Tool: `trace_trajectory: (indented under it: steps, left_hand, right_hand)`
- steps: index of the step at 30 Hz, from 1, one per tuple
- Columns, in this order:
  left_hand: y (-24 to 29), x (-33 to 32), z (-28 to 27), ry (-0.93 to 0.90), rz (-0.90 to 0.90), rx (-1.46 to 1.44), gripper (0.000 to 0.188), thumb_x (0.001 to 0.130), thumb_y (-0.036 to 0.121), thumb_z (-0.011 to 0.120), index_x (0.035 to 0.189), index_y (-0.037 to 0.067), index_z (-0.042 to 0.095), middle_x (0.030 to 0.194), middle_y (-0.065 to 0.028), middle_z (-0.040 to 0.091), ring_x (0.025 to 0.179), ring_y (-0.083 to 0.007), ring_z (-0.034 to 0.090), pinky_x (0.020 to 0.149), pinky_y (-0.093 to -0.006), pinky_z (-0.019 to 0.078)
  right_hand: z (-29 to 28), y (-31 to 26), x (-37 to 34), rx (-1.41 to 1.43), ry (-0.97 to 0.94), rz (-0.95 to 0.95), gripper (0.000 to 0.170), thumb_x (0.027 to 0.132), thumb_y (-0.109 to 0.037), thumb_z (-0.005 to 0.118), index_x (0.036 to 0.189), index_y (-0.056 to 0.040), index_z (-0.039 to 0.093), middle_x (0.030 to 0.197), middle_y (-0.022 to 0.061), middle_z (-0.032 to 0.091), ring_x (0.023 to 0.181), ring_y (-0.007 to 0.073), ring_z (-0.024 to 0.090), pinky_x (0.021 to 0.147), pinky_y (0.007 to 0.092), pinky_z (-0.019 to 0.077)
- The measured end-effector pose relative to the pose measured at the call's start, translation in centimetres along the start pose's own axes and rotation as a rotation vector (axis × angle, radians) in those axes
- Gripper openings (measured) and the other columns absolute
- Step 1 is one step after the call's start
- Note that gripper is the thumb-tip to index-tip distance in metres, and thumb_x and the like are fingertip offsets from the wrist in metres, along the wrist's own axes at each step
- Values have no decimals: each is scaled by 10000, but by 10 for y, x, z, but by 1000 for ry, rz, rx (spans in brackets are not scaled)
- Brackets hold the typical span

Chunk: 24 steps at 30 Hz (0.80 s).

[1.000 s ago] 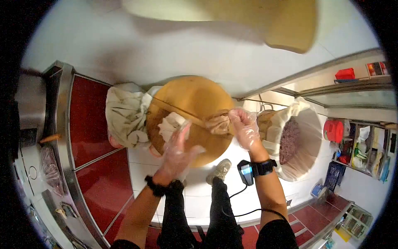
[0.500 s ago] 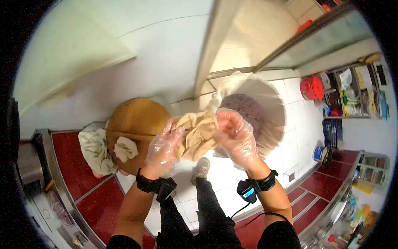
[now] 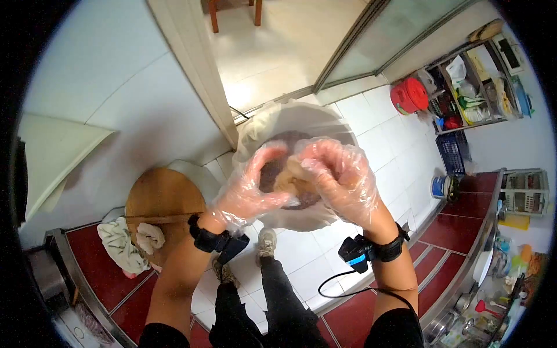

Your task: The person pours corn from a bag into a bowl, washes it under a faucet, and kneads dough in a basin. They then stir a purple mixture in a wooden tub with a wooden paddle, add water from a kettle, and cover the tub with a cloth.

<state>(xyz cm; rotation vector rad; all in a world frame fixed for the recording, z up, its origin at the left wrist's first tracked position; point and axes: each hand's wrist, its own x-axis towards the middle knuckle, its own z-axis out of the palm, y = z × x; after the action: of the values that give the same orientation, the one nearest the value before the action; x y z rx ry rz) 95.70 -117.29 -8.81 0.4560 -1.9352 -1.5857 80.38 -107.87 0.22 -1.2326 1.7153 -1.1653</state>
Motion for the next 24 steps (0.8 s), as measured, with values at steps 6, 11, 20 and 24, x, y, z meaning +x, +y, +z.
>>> trace_trajectory:
  steps: [6, 11, 20, 24]
  left_hand:
    - [10, 52, 7, -507, -219, -116, 334, 691, 192, 700, 965, 28, 603, 905, -98, 605, 779, -165, 561, 723, -273, 446]
    - [-11, 53, 23, -470, 211, 6, 278, 703, 207, 690, 877, 10, 599, 735, -68, 576, 671, -141, 543, 661, -268, 446]
    - [-57, 41, -9, -521, -404, -274, 260, 753, 123, 692, 956, 33, 557, 859, -18, 583, 836, -117, 556, 764, -259, 461]
    - [-84, 56, -30, -392, -527, -336, 160, 804, 67, 623, 944, 39, 553, 878, -4, 570, 875, -104, 541, 778, -244, 445]
  right_hand:
    - [-42, 12, -4, -56, -65, -19, 103, 862, -108, 533, 866, -11, 564, 755, 13, 567, 698, 68, 505, 630, 228, 438]
    - [-70, 12, -11, 22, -60, 17, 93, 866, -99, 519, 884, -11, 543, 795, 8, 553, 744, 78, 497, 683, 222, 427]
    - [-96, 54, -4, -37, 173, -14, 65, 882, -93, 492, 867, -34, 515, 779, -21, 499, 722, 58, 444, 667, 203, 382]
    - [-103, 127, 25, 34, 220, 18, 77, 888, -106, 495, 886, -32, 519, 793, -20, 501, 740, 62, 450, 700, 211, 391]
